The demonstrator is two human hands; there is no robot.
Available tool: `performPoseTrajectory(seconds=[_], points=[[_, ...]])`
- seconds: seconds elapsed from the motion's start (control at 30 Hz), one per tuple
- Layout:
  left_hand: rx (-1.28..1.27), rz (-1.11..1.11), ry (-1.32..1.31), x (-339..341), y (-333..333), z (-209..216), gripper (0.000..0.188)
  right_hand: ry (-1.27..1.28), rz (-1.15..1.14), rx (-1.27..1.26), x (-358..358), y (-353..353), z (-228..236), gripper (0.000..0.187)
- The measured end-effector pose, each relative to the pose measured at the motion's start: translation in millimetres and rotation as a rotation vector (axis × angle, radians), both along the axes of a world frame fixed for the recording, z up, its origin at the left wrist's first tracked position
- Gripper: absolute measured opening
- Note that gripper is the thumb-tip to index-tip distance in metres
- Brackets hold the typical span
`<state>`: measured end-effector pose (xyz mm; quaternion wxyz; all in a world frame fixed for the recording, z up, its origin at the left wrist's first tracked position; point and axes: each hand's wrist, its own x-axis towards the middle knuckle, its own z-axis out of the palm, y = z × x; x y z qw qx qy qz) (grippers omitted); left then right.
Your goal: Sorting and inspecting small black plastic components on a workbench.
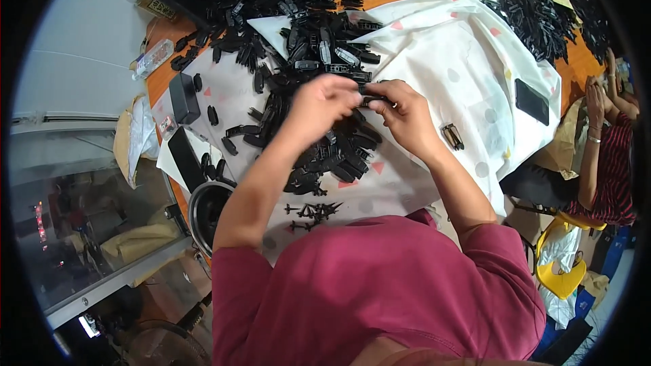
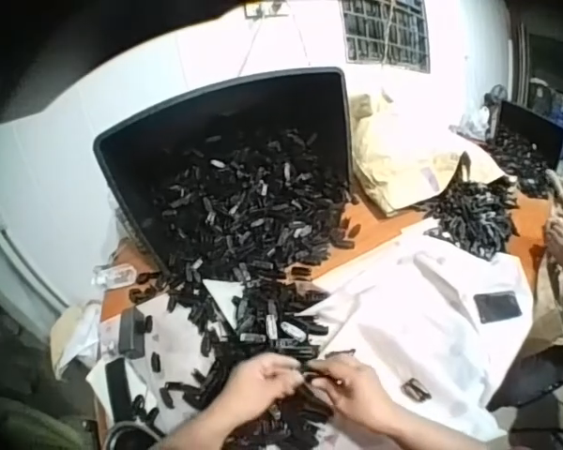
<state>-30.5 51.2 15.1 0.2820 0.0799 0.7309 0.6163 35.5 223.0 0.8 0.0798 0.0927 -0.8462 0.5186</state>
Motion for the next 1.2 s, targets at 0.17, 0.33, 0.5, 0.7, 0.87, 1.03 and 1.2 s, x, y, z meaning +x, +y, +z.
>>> performPoseTrajectory(seconds=[0.17, 0.33, 0.5, 0.7, 0.87, 1.03, 1.2], points=[[-0.934, 0.129, 0.858, -86.3, -37.4, -23.0, 0.024, -0.263, -0.136, -0.52, 6.2, -4.8, -15.1, 0.03], [-0.684, 0.134, 0.672, -73.9, -33.9, -19.7, 0.017, -0.375, -0.19, -0.731, 14.8, 2.1, -6.1, 0.031], [0.36, 0.148, 0.283, 11.3, -1.9, 7.6, 0.017, -0.145, -0.125, -0.684, 14.2, -4.3, 23.6, 0.034], [0.285, 0.096, 0.319, 40.1, -9.1, 18.3, 0.031, 0.192, -0.033, -0.251, 19.5, -10.0, 34.7, 0.028], [0.358, 0.115, 0.323, 50.0, -10.2, 22.5, 0.03, 0.205, -0.06, -0.25, 27.9, -11.6, 41.0, 0.032], [0.033, 0.071, 0.734, 57.1, -14.3, 30.9, 0.027, 0.356, -0.023, 0.179, 36.6, -0.4, 47.6, 0.038], [0.184, 0.091, 0.494, 63.2, -14.9, 16.0, 0.028, 0.495, -0.078, 0.235, 43.9, -6.7, 27.0, 0.044]])
